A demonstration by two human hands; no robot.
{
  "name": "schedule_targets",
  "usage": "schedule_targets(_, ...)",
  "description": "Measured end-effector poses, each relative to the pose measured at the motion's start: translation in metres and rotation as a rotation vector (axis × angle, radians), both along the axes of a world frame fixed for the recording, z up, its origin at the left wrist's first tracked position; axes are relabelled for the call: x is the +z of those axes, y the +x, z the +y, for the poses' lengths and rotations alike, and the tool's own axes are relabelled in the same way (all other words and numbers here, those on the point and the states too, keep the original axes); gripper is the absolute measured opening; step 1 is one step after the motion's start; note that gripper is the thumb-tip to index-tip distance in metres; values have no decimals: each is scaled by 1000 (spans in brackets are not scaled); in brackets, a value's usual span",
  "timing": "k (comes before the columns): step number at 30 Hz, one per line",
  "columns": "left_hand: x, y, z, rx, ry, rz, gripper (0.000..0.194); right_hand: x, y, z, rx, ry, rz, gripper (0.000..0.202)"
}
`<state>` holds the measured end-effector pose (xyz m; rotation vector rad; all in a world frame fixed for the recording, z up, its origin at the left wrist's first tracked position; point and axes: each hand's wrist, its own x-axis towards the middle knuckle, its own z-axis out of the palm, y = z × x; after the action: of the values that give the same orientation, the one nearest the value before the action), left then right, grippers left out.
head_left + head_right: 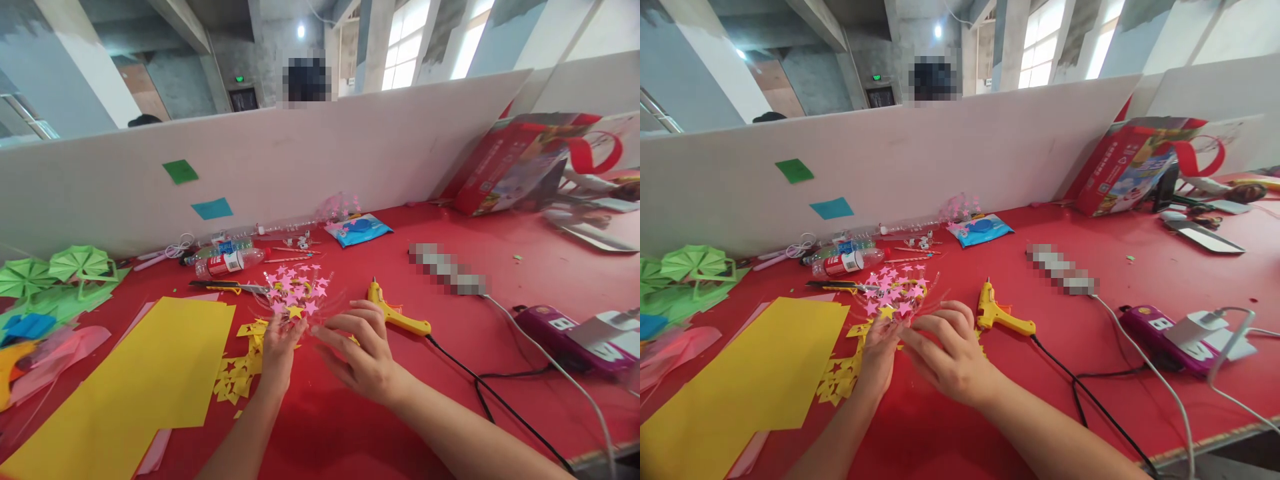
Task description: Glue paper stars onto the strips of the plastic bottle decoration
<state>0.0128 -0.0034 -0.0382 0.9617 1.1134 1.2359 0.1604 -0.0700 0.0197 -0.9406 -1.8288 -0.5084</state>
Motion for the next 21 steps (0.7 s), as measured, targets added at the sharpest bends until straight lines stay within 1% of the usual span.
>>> schedule_targets(4, 0, 0, 0, -28, -16, 7, 51, 2, -2, -1, 19, -44, -16, 20)
schedule_targets(12, 4, 2, -1, -2, -35, -9, 51, 0, -7, 1, 97, -120, 102, 27)
schedule_targets(17, 7, 3, -2, -23, -37, -4, 50, 2, -9, 2, 84, -170, 202, 20)
schedule_targets(19, 6, 3, -2, -23, -43, -18, 51, 3, -9, 2, 82, -174, 209, 16)
schedule_targets(21, 5, 2, -1, -20, -45, -31, 53, 3, -10, 2, 83, -167, 202, 17)
